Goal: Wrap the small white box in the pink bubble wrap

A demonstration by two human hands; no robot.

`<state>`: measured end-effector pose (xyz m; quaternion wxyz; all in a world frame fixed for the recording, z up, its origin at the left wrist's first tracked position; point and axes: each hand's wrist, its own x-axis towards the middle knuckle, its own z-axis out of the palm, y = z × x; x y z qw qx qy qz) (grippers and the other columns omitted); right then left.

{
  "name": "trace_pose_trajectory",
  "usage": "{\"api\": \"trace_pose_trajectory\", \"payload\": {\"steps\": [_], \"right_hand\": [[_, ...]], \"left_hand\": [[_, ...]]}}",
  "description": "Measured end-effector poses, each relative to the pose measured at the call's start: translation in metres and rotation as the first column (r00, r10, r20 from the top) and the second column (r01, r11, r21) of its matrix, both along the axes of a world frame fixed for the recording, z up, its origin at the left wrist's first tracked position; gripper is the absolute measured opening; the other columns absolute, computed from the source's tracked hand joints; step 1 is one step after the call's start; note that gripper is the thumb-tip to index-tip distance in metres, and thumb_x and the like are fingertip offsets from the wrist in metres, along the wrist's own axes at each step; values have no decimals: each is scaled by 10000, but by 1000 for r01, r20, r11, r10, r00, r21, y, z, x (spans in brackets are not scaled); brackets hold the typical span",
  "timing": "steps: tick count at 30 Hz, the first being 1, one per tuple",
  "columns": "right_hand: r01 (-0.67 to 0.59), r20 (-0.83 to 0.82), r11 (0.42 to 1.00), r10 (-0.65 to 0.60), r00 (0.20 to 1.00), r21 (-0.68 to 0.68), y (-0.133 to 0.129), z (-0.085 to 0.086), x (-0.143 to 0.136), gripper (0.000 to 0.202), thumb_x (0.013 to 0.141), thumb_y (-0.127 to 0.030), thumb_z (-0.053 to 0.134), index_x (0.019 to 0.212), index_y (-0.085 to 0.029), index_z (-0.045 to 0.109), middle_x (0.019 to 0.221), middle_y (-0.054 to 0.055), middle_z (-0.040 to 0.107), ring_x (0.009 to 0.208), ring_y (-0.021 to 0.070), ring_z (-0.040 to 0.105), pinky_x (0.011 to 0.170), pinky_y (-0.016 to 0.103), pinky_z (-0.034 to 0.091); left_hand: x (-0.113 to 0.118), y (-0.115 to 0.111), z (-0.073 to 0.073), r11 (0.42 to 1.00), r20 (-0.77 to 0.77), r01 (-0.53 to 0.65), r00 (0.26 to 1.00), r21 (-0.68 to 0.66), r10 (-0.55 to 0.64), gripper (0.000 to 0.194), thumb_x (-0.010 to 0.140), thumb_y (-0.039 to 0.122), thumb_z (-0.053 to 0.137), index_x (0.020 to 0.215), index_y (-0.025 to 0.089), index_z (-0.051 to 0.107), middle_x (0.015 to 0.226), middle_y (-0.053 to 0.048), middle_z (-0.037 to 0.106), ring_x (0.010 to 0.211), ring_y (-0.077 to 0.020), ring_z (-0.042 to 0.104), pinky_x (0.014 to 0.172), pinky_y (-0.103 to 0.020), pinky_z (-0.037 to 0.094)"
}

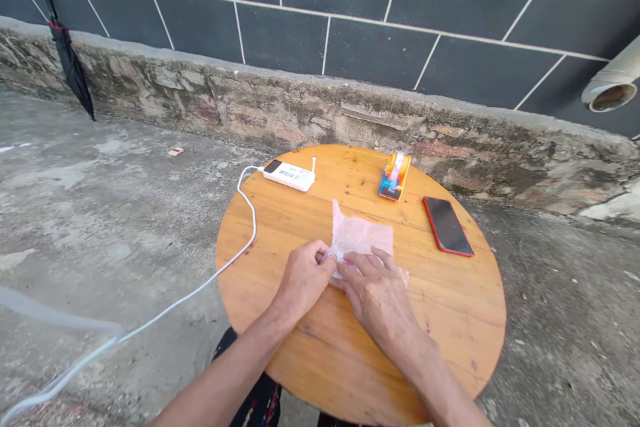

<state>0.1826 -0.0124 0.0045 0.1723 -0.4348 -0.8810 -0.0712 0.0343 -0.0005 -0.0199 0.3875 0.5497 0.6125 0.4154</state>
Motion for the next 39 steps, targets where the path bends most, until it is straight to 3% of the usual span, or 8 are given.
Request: {"api": "trace_pose_trajectory", "payload": {"steps": [11,18,25,28,35,39], "right_hand": [[21,-103,995,-31,994,-97,1,3,-1,144,790,-72,642,868,-193,637,892,13,721,850,191,668,1086,424,294],[51,-167,987,-76,983,-152,1,1,-1,189,783,-19,559,864,-189,577,801,-2,676,778,181,657,1089,443,329],[91,-220,984,-124,968,-153,0,-4,3,275,744,-86,652,967,-195,534,1023,70,657,1001,274,621,995,482,445],[95,-211,982,-129,969,-164,1,-4,3,332,731,-66,649,1006,-193,514,1095,91,635,1090,306,581,930,489,493],[69,-192,978,-108,975,-196,-1,1,6,381,728,-75,662,1050,-188,493,1133,99,617,1130,305,564,1000,504,443],[94,-180,968,-138,974,-233,-4,2,7,391,736,-78,653,1070,-191,483,1130,103,619,1130,324,565,926,509,491]], "left_hand": [[7,-7,8,995,-166,16,986,97,1,116,748,183,533,674,184,622,592,28,590,568,-118,522,547,-213,356],[9,-15,12,988,-232,75,972,138,-42,113,738,141,538,725,183,643,674,9,594,648,-135,532,618,-241,384],[-7,-24,28,949,-245,311,925,49,-291,331,622,-9,467,855,174,616,830,-13,578,712,-142,545,651,-245,435],[-11,-24,31,928,-312,364,893,79,-323,338,671,-34,428,857,180,612,832,-17,566,785,-157,550,713,-260,435],[-6,-23,22,918,-472,388,827,86,-305,226,866,106,445,934,188,643,847,-31,576,806,-180,584,717,-284,438],[-7,-21,21,887,-564,446,767,123,-307,252,917,163,413,975,198,655,877,-41,573,819,-179,587,722,-281,456]]}}
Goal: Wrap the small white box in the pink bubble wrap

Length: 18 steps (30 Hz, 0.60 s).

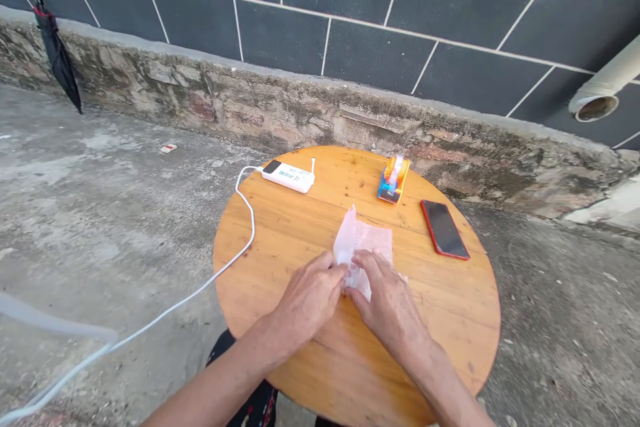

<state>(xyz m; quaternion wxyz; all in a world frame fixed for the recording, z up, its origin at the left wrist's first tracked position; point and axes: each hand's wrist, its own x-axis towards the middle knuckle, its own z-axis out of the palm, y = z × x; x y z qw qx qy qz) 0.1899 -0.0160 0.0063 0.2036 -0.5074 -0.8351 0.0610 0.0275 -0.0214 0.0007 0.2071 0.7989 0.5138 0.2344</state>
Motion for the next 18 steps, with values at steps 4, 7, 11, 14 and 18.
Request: {"api": "trace_pose_trajectory", "payload": {"steps": [4,7,11,14,18], "right_hand": [[7,0,1000,-7,1000,-12,1,-1,1,412,736,-92,652,1093,-193,474,1132,110,621,1150,338,553,890,506,511],[-10,-8,1000,10,1000,8,2,-1,1,436,735,-89,649,1116,-197,467,1136,104,624,1159,327,551,934,509,489],[-21,-4,1000,21,1000,14,3,-1,1,445,729,-81,657,1119,-193,473,1143,99,627,1161,316,551,977,504,464],[-19,-12,1000,19,1000,4,4,-2,1,451,728,-75,648,1129,-192,477,1151,96,624,1185,313,530,977,503,464],[-100,-63,995,100,993,8,1,1,7,471,760,-86,602,1197,-193,462,1261,109,565,1216,265,511,1051,491,395]], "left_hand": [[-5,4,-3,992,-19,71,997,108,-69,267,930,171,398,996,181,656,950,-68,573,884,-191,559,783,-308,469],[-10,8,-8,968,-8,156,988,196,-157,268,934,159,402,1069,171,633,1117,-95,570,984,-209,527,857,-341,462],[-14,9,-13,943,18,222,972,247,-233,304,956,150,363,1156,162,591,1216,-89,564,1020,-208,507,900,-350,453],[-12,8,-15,944,16,223,972,241,-234,300,952,138,367,1171,144,572,1207,-89,576,1002,-208,510,896,-355,461],[-6,5,-16,952,1,174,984,252,-180,264,925,114,406,1124,141,579,1188,-92,575,1022,-222,514,902,-374,470]]}}
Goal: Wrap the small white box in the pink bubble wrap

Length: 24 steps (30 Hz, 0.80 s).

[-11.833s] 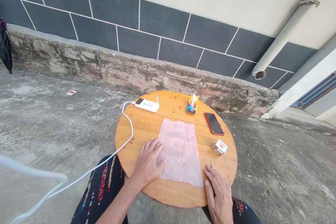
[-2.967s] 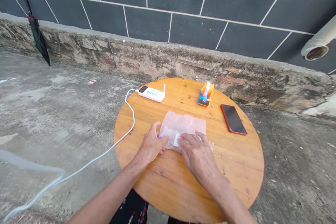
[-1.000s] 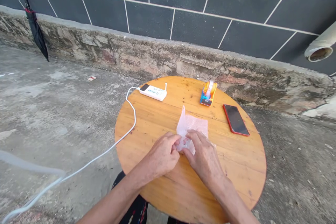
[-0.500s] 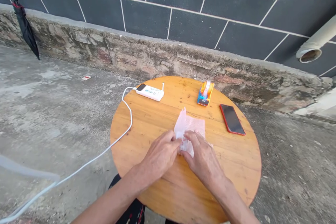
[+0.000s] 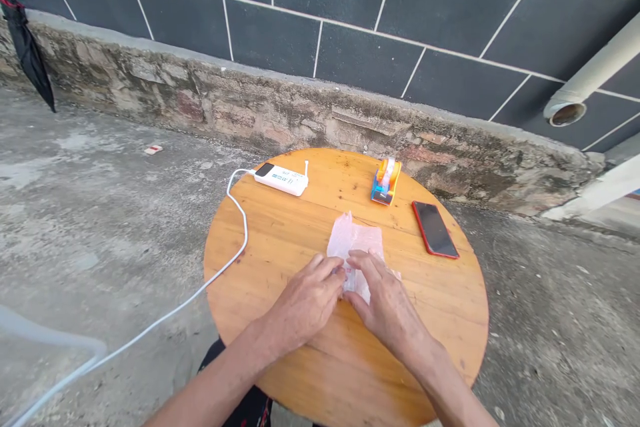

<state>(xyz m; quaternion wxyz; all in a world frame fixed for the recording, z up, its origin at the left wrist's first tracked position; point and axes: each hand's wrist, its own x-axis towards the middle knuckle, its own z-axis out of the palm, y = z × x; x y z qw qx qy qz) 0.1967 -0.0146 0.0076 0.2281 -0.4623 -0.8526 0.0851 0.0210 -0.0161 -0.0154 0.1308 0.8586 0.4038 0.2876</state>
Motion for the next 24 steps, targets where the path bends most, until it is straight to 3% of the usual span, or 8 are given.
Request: {"api": "trace_pose_trajectory", "payload": {"steps": [2,4,6,9,11,14,17,24], "right_hand": [[-7,-44,1000,7,999,5,-5,5,10,450,799,-137,581,1227,-211,463,1352,117,493,1266,250,463,1052,468,395],[89,-115,996,-87,990,18,-11,9,26,367,835,-222,564,1196,-217,497,1363,124,480,1267,259,459,1022,462,416],[268,-195,963,-271,943,-38,-17,9,45,277,856,-318,541,1109,-204,536,1194,128,600,1113,267,577,922,452,481],[401,-213,845,-490,845,-355,-26,1,71,298,843,-434,538,1021,-195,538,792,58,670,716,224,659,628,356,534],[338,-244,751,-545,802,-567,-30,-7,80,348,807,-489,571,988,-197,520,781,37,654,603,183,640,514,295,501],[214,-306,628,-613,729,-748,-30,-13,79,432,772,-547,603,1007,-206,481,788,5,627,538,138,623,444,235,468],[157,-301,548,-651,697,-822,-24,-11,69,476,762,-564,619,1047,-213,468,719,-28,609,511,122,627,430,203,476],[-12,-331,442,-654,680,-897,-10,2,57,404,788,-489,645,1053,-201,547,746,-13,623,531,113,656,405,165,499]], "left_hand": [[2,-1,0,1000,-4,-23,1000,2,23,236,911,105,422,1073,149,588,1174,-88,577,1025,-224,519,899,-377,477],[3,0,1,1000,-9,-29,1000,2,29,216,899,98,435,1037,160,588,1165,-81,580,1023,-222,524,899,-377,481],[2,0,1,1000,-12,-20,1000,-4,20,214,892,94,443,1037,172,580,1162,-72,579,1029,-218,526,905,-371,480],[1,2,-2,1000,-12,-6,1000,6,6,250,893,89,440,1094,185,555,1177,-66,568,1041,-213,524,909,-363,476],[1,2,-5,1000,-8,-1,1000,30,1,268,898,88,431,1122,185,541,1189,-73,563,1032,-212,524,894,-363,480],[1,3,-9,999,-4,6,1000,53,-6,273,899,86,424,1122,190,542,1182,-76,567,1005,-208,530,871,-357,485],[1,4,-8,999,-23,2,1000,53,-1,268,893,85,426,1106,195,548,1167,-67,571,1003,-208,531,874,-352,483],[1,4,4,999,-141,26,990,29,-21,352,842,43,462,1125,225,564,1133,-62,563,986,-225,523,818,-345,478]]}}
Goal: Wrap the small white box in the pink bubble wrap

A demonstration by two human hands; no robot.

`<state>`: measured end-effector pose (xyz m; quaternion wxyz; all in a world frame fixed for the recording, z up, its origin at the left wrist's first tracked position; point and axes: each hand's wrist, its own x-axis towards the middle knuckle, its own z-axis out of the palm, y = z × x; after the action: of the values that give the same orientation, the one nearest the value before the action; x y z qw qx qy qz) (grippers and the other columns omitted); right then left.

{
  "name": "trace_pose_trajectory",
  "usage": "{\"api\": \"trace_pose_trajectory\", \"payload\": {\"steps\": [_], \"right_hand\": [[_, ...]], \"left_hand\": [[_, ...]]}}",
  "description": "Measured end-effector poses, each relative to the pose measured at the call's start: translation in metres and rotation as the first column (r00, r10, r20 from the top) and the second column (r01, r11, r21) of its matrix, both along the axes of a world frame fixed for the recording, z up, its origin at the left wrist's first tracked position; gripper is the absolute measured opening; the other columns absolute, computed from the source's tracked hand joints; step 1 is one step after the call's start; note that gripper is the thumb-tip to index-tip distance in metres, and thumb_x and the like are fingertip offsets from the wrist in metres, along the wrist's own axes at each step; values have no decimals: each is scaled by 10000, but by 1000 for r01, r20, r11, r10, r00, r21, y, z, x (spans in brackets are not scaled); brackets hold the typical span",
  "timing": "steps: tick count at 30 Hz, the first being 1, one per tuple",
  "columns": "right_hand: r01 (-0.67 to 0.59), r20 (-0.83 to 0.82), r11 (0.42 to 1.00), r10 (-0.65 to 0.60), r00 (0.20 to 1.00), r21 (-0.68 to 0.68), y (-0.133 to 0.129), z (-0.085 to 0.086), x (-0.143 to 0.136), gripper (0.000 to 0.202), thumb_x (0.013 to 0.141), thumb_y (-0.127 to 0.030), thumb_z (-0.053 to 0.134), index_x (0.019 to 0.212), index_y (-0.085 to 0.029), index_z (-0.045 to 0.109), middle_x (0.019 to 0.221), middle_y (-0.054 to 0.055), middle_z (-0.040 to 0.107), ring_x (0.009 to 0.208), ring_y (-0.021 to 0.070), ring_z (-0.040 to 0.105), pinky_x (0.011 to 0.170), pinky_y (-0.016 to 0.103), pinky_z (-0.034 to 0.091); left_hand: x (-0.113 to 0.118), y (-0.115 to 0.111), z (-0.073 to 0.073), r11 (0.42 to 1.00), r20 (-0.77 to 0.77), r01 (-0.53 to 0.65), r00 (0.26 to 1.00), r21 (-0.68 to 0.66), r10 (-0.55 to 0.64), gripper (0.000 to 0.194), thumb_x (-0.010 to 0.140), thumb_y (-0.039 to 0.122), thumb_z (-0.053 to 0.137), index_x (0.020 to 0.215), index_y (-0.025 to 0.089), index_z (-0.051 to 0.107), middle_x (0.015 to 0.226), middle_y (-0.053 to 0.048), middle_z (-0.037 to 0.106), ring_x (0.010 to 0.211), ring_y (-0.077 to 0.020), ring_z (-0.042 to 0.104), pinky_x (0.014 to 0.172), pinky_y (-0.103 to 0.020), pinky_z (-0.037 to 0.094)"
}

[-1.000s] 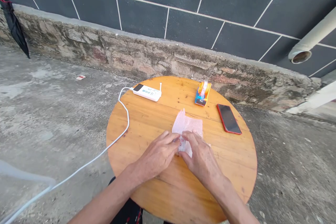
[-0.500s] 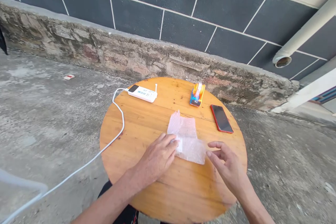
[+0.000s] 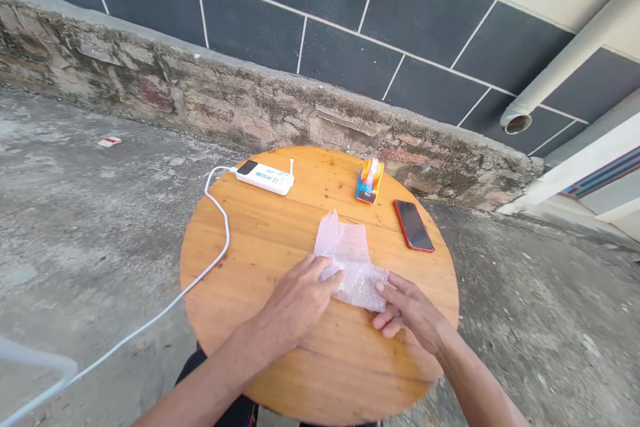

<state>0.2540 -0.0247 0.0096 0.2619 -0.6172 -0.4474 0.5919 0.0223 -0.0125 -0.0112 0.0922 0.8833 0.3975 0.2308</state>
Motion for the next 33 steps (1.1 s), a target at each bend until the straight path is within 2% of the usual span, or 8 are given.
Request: {"api": "trace_pose_trajectory", "payload": {"steps": [4,9,13,24,33], "right_hand": [[-51,-15,999,51,999,2,4,0,-2,364,792,-476,648,999,-180,598,771,3,634,512,98,635,394,160,500],[-26,32,999,25,999,43,11,-8,-7,391,791,-529,603,815,-139,629,550,-16,576,426,101,564,366,172,472],[-22,112,992,8,994,126,14,-15,-11,411,798,-538,567,704,-140,607,473,-21,564,377,83,516,361,160,435],[60,75,966,-82,994,251,14,-28,-13,291,754,-441,628,712,-155,595,519,-39,558,416,78,505,350,155,412],[85,-31,962,-80,996,261,16,-28,-15,350,707,-492,660,680,-154,572,541,-30,566,448,83,517,369,169,452]], "left_hand": [[2,0,4,1000,-58,0,998,3,0,322,868,79,452,1119,244,568,1006,-56,554,907,-227,508,744,-334,456],[6,0,13,1000,-118,17,993,-10,-18,222,852,94,479,982,235,592,908,-43,530,798,-216,493,672,-321,430],[11,1,21,999,-171,17,985,-29,-22,192,859,95,458,889,217,603,917,-61,545,801,-229,514,665,-342,444],[24,3,36,994,-311,22,949,-104,-54,289,766,44,458,941,172,648,1035,-125,572,907,-292,573,684,-400,509],[34,7,41,992,-457,16,887,-124,-72,332,644,69,566,945,175,657,981,-116,540,849,-288,570,603,-372,525]]}}
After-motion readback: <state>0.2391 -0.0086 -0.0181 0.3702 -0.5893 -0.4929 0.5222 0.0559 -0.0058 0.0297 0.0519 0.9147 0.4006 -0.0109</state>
